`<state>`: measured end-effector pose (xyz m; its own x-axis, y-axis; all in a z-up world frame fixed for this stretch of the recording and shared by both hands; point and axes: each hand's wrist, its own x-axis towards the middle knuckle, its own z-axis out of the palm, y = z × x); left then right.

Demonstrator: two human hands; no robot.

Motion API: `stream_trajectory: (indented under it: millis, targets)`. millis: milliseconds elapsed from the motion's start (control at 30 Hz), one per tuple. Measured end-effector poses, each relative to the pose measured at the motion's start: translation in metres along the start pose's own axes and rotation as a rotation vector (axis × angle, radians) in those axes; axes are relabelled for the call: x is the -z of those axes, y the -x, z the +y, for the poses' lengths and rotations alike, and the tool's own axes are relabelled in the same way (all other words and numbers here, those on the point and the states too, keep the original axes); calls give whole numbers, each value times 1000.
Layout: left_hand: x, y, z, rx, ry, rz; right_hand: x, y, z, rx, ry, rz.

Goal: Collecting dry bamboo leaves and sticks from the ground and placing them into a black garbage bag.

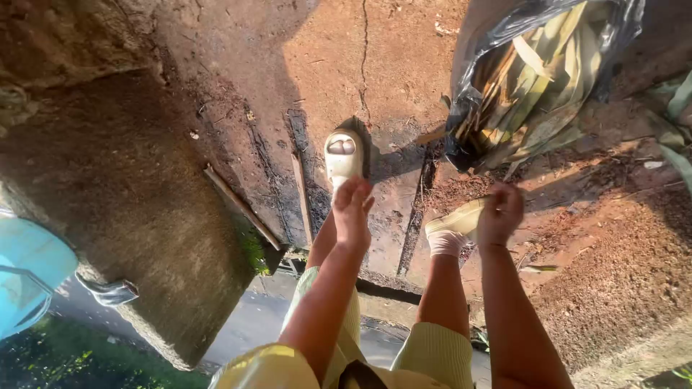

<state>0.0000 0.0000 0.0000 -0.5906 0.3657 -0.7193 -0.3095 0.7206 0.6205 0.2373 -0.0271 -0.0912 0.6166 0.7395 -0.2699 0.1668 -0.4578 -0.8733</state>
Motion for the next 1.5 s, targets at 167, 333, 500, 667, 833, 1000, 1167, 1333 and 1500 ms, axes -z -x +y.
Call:
stream_trajectory:
  millis: [167, 333, 500, 667, 833, 1000, 1167, 1333, 1500]
  targets:
    - [19, 52, -72, 315, -32, -96, -43, 33, 77, 264, 354, -590]
    - [23, 32, -119, 489, -220, -180, -9, -18, 135, 190, 616, -288]
    - [-2, 53, -118, 418, -502, -395, 82, -102, 179, 152, 674, 1]
    - [-18, 83, -102, 170, -771, -985, 140, -192, 138, 339, 1469, -15]
    - [-25, 81, -100, 8, -980, -966, 193, -226, 172, 3, 1751, -292]
    - [-33, 86, -101, 50, -1057, -969, 181, -207, 161, 210, 1945, -370]
    - [-40, 90, -100, 69, -973, -992, 131, -239, 77, 637, 985, -58]
    - [-44, 87, -95, 53, -957, -963, 119, -337, 63, 490, 1092, -145]
    - [-42, 82, -94, 79, -935, -949, 109, -352, 60, 53, 1218, -460]
